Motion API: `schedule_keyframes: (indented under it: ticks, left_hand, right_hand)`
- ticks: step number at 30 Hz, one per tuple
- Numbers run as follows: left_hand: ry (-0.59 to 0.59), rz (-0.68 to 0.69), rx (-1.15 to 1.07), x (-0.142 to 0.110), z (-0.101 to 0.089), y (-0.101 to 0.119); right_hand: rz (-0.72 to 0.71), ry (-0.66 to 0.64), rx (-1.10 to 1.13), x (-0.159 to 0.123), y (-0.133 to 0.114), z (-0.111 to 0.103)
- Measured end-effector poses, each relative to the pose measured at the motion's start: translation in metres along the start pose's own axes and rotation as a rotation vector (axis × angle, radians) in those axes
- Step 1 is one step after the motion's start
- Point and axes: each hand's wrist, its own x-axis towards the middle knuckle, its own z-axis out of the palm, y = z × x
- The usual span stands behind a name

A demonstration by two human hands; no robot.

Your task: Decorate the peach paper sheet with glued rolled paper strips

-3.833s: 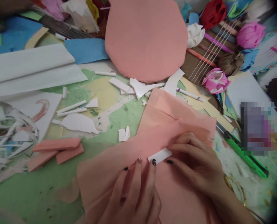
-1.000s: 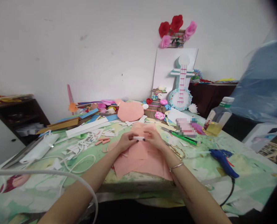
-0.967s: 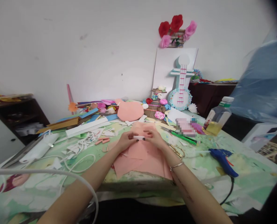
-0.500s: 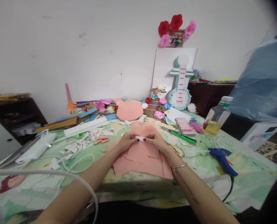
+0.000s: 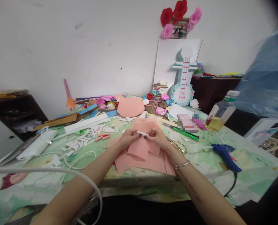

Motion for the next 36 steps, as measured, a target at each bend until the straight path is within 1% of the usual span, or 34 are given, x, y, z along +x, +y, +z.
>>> schedule_keyframes:
  ticks: [6,9,13,20,24,28,32,36]
  left_hand:
    - [-0.033,-0.070,-0.178,0.000,0.000,0.002]
    - [-0.039,-0.096,-0.227,0.000,-0.002,0.003]
    - [-0.045,-0.122,-0.260,0.002,-0.008,0.002]
    - [-0.072,-0.097,-0.260,0.002,-0.012,0.003]
    - [-0.076,-0.029,-0.218,0.002,-0.009,-0.002]
    - [-0.081,0.016,-0.188,0.004,-0.007,-0.008]
    - [-0.040,0.057,-0.162,0.006,-0.008,-0.010]
    - [0.013,0.089,-0.139,0.008,-0.010,-0.010]
  right_hand:
    - [-0.105,0.087,0.014,-0.002,-0.007,-0.002]
    - [-0.160,0.104,0.036,-0.002,-0.009,-0.004]
    - [-0.217,0.119,0.057,-0.003,-0.012,-0.005]
    - [-0.252,0.111,0.063,-0.004,-0.015,-0.003]
    - [-0.232,0.132,0.057,-0.004,-0.016,-0.002]
    - [-0.150,0.179,0.065,-0.005,-0.018,-0.004]
    - [-0.071,0.219,0.050,-0.004,-0.018,-0.006]
    - [-0.019,0.210,0.004,-0.002,-0.009,-0.010]
